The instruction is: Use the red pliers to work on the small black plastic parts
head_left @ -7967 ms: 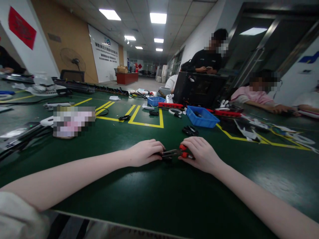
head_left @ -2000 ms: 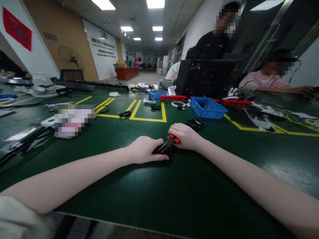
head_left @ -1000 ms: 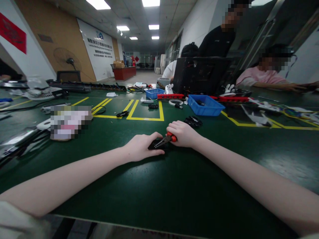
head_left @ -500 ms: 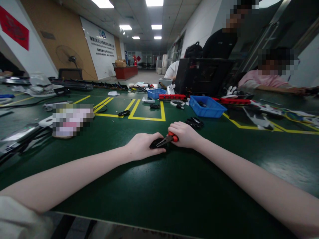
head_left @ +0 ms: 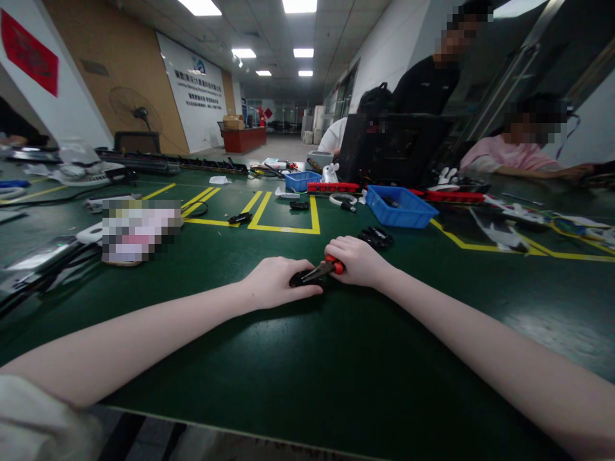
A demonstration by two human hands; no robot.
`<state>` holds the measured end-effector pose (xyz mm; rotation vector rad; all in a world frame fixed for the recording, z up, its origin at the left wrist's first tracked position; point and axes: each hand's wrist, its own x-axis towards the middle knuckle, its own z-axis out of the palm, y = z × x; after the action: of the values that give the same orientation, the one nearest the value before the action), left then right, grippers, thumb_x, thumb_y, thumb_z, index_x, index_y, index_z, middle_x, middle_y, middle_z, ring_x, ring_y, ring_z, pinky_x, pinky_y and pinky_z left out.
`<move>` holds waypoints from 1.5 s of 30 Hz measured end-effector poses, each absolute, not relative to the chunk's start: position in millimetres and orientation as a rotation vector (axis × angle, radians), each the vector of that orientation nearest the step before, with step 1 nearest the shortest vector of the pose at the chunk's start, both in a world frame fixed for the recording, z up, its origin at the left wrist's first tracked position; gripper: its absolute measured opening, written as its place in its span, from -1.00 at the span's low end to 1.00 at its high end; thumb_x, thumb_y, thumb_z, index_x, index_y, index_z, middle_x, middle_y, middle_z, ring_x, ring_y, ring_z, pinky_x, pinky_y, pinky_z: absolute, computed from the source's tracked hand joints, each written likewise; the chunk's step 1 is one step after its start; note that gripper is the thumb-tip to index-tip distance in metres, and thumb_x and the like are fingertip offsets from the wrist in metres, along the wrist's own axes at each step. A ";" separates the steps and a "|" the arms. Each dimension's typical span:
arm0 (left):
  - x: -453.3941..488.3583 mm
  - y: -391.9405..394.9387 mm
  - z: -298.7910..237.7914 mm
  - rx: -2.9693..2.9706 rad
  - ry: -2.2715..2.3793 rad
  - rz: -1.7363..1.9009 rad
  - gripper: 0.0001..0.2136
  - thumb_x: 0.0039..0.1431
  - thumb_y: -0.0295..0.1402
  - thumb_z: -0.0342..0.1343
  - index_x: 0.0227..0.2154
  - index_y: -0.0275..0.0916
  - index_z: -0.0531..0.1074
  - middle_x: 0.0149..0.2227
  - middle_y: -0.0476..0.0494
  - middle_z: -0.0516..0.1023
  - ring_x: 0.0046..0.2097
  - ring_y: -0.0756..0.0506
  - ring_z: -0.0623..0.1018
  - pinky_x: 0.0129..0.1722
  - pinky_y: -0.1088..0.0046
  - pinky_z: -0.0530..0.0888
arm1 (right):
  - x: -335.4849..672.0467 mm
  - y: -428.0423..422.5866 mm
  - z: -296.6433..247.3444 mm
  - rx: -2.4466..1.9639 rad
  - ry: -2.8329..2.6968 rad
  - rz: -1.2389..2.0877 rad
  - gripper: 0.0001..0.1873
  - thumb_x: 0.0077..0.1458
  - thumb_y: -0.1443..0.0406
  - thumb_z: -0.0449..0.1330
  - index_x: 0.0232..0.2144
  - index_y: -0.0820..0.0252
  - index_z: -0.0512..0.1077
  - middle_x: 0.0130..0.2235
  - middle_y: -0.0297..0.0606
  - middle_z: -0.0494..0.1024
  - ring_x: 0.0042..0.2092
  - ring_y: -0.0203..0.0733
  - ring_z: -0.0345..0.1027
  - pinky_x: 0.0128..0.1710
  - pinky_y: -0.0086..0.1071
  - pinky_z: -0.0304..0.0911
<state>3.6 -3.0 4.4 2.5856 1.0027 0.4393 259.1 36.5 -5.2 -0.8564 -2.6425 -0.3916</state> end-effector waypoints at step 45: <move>2.4 -1.9 6.6 2.558 0.945 0.426 -0.62 0.34 0.02 0.14 0.00 -0.14 0.55 -0.28 -0.05 0.66 -0.33 -0.08 0.57 -0.38 0.47 0.30 | 258.3 35.4 0.4 -0.855 -2.718 -0.419 -0.95 0.10 0.30 0.20 -0.35 0.16 0.40 -0.33 -0.17 0.50 -0.27 -0.10 0.31 -0.23 -0.27 0.13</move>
<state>2.4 -1.9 6.6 2.5583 0.9446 0.4257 258.3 35.4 0.4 -0.8549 -2.7178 -0.4194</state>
